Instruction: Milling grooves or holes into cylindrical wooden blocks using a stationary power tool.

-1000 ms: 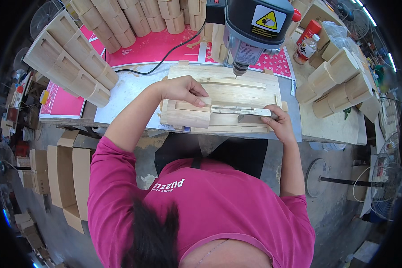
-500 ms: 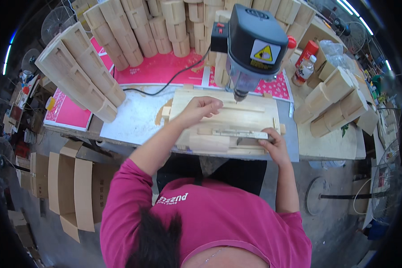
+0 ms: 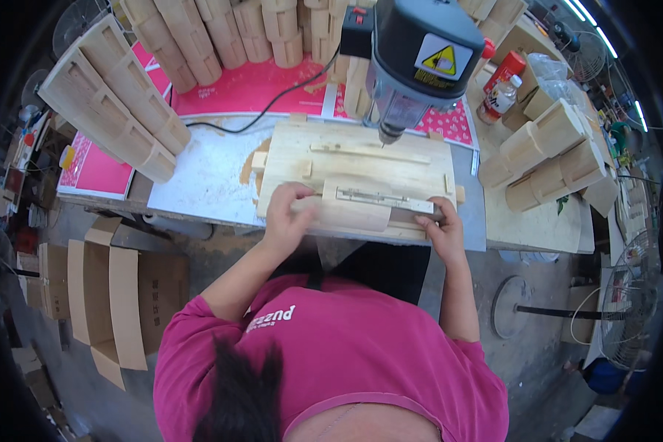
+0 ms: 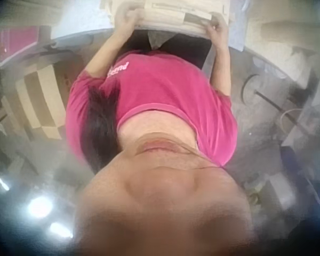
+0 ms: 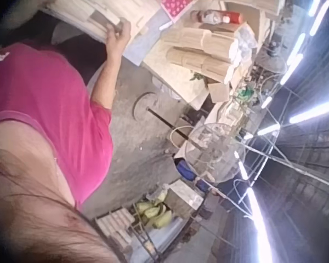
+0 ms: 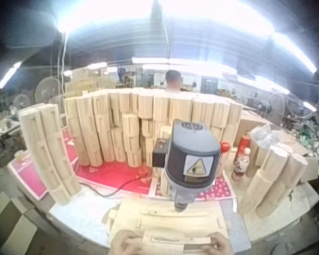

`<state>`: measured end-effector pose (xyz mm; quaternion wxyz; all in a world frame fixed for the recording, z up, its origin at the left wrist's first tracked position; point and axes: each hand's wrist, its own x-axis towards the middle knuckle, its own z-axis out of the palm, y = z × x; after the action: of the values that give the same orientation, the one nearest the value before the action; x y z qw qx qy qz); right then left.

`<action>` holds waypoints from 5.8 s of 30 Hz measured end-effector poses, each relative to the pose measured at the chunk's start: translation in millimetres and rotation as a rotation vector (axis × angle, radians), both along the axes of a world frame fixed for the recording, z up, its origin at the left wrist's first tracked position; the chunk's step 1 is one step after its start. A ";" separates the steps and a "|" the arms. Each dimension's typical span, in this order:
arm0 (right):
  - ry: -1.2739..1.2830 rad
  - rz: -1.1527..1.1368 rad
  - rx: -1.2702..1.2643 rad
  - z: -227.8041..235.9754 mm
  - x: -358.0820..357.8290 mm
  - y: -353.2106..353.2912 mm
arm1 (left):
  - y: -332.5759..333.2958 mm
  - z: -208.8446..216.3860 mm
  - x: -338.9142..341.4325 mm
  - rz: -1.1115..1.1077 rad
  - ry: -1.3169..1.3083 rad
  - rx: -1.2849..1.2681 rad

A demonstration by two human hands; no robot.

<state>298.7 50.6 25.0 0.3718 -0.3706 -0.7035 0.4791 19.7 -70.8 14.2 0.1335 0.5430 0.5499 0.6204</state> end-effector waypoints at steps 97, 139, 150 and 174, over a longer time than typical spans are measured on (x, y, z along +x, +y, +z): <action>0.144 -0.254 0.913 44.1 -62.3 29.2 | 80.2 -15.9 13.0 -0.037 0.540 -0.248; -0.286 0.074 -0.394 34.1 -7.6 -11.8 | -36.4 81.6 -63.9 0.113 -0.854 -0.341; -0.085 0.155 0.108 76.6 1.4 -8.9 | -20.7 63.5 -24.9 0.028 -0.797 -0.437; -0.202 -0.099 0.313 9.6 -11.8 53.1 | 46.1 -15.7 12.7 0.096 0.531 -0.263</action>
<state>286.9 103.7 34.6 0.3756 -0.3885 -0.7841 0.3053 32.4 -24.7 -1.5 0.0248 0.6377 0.6662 0.3858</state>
